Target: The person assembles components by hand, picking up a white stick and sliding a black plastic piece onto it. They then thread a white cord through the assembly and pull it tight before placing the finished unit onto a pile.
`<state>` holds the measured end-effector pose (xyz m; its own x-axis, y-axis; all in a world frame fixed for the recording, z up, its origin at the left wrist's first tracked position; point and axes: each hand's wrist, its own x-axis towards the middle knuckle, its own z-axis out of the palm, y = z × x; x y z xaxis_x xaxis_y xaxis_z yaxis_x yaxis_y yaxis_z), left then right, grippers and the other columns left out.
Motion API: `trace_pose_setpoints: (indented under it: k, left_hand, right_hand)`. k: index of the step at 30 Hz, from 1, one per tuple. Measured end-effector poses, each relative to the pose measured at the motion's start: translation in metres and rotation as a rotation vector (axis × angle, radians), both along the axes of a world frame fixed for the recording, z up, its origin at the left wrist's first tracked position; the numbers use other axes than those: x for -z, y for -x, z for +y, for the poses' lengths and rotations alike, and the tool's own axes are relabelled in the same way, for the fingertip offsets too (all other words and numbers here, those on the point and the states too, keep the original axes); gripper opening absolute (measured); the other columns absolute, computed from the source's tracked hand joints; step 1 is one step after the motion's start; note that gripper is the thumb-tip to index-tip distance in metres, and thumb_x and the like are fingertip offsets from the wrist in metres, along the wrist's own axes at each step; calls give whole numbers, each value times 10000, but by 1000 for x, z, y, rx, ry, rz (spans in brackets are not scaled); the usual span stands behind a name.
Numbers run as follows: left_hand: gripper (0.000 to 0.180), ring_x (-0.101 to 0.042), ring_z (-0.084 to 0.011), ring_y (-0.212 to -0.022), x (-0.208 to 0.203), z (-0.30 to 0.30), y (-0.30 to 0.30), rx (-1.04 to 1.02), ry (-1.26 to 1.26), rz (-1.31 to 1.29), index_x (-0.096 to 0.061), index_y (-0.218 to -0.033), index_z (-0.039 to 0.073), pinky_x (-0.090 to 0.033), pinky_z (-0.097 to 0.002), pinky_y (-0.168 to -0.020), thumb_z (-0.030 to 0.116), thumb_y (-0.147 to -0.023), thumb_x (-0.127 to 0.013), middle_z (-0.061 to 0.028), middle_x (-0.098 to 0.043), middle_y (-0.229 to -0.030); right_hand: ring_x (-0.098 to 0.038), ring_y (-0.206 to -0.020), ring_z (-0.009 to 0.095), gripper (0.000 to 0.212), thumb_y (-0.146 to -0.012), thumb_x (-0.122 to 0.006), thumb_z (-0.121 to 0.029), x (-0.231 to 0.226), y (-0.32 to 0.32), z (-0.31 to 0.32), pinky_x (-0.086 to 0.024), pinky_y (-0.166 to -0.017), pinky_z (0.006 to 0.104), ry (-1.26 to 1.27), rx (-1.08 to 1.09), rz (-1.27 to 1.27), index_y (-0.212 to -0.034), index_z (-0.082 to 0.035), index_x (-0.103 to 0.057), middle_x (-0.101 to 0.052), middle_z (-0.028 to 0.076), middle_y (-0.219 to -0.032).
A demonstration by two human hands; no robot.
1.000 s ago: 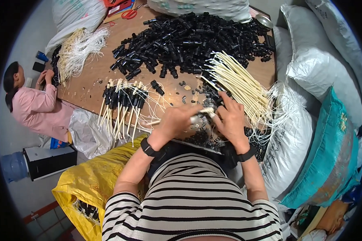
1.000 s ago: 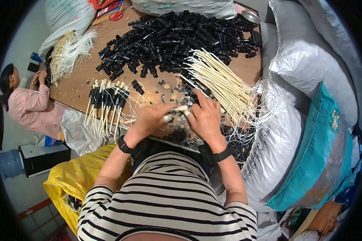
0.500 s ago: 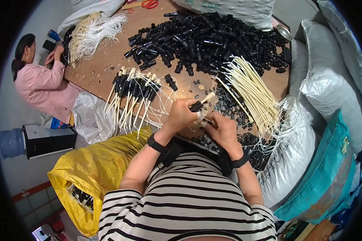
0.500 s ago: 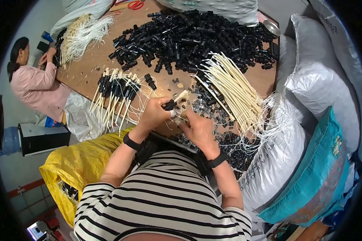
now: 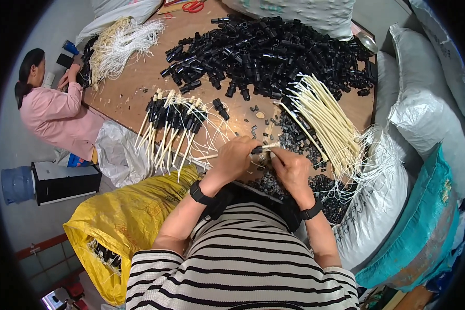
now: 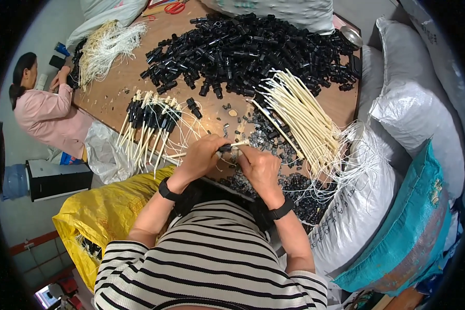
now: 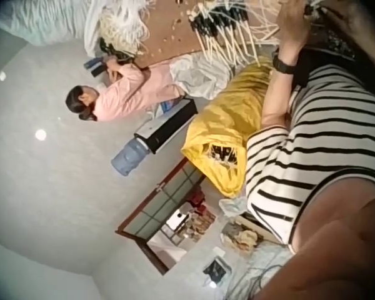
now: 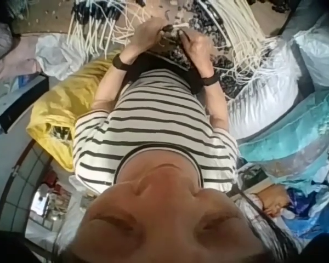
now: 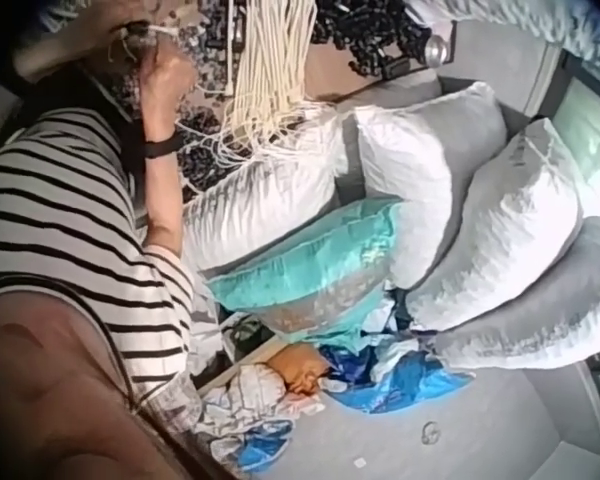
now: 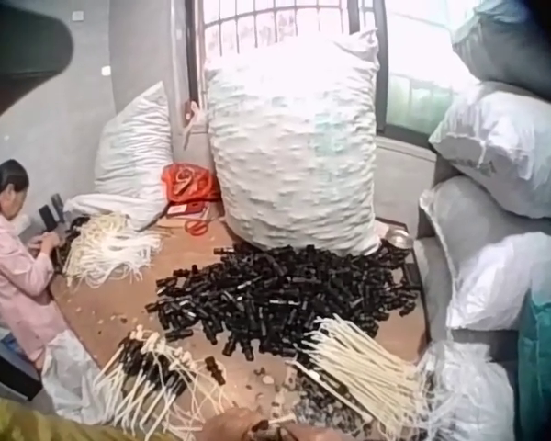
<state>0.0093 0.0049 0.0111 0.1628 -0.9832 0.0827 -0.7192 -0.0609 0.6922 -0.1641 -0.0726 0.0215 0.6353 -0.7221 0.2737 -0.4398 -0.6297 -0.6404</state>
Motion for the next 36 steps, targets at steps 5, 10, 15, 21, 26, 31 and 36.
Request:
trace_pose_setpoints:
  k: [5,10,15,21,26,31,36]
  left_hand:
    - [372,-606,-353,-926,-4,2,7,44,5,16,-655,-1052,69,-484,-413,-791,-55,-719,-545,-142,-640,-922]
    - [386,-605,-366,-936,-5,2,8,71,-28,9,-637,-1071,66,-487,-419,-800,-56,-721,-530,-155,-644,-972]
    - [435,-612,-366,-964,-6,-5,10,96,-70,27,-602,-1132,74,-489,-424,-800,-60,-729,-511,-170,-649,-1006]
    - [474,-633,-337,-990,-28,0,-4,202,-202,257,-564,-1197,88,-498,-407,-799,-28,-738,-548,-146,-664,-1070]
    - [431,-636,-292,-869,3,-2,6,93,174,299,-612,-1107,101,-499,-381,-765,-13,-692,-640,-70,-645,-897]
    - [212,-600,-273,-821,5,15,17,-7,337,190,-638,-876,81,-486,-370,-717,-26,-694,-622,-63,-590,-812]
    - [146,-594,-265,-804,2,22,16,-22,430,375,-619,-803,58,-478,-354,-701,-42,-698,-603,-79,-587,-827]
  right_hand:
    - [-654,-627,312,170,-776,-697,-91,3,2,4,-502,-553,359,-52,-37,36,-943,-72,-720,-671,145,-729]
    - [-637,-582,321,136,-782,-690,-130,1,2,1,-476,-519,373,-313,28,-31,-904,-75,-712,-640,156,-664]
    - [-640,-599,330,157,-809,-657,-115,7,-2,-3,-480,-541,386,-353,-1,-11,-958,-67,-672,-634,159,-667]
    - [-643,-630,300,254,-814,-608,-57,-3,-10,-3,-491,-592,357,-281,-270,-67,-1064,-54,-650,-672,179,-816]
    - [-650,-697,374,290,-792,-601,-75,3,1,-3,-510,-601,424,-250,-187,5,-1075,-100,-660,-657,204,-792]
    - [-603,-572,364,152,-805,-639,-72,2,5,8,-461,-523,412,-182,-231,1,-954,-40,-644,-597,193,-647]
    - [-616,-562,263,193,-818,-663,-67,-8,5,7,-474,-556,336,-354,-229,128,-1005,-16,-656,-622,166,-669]
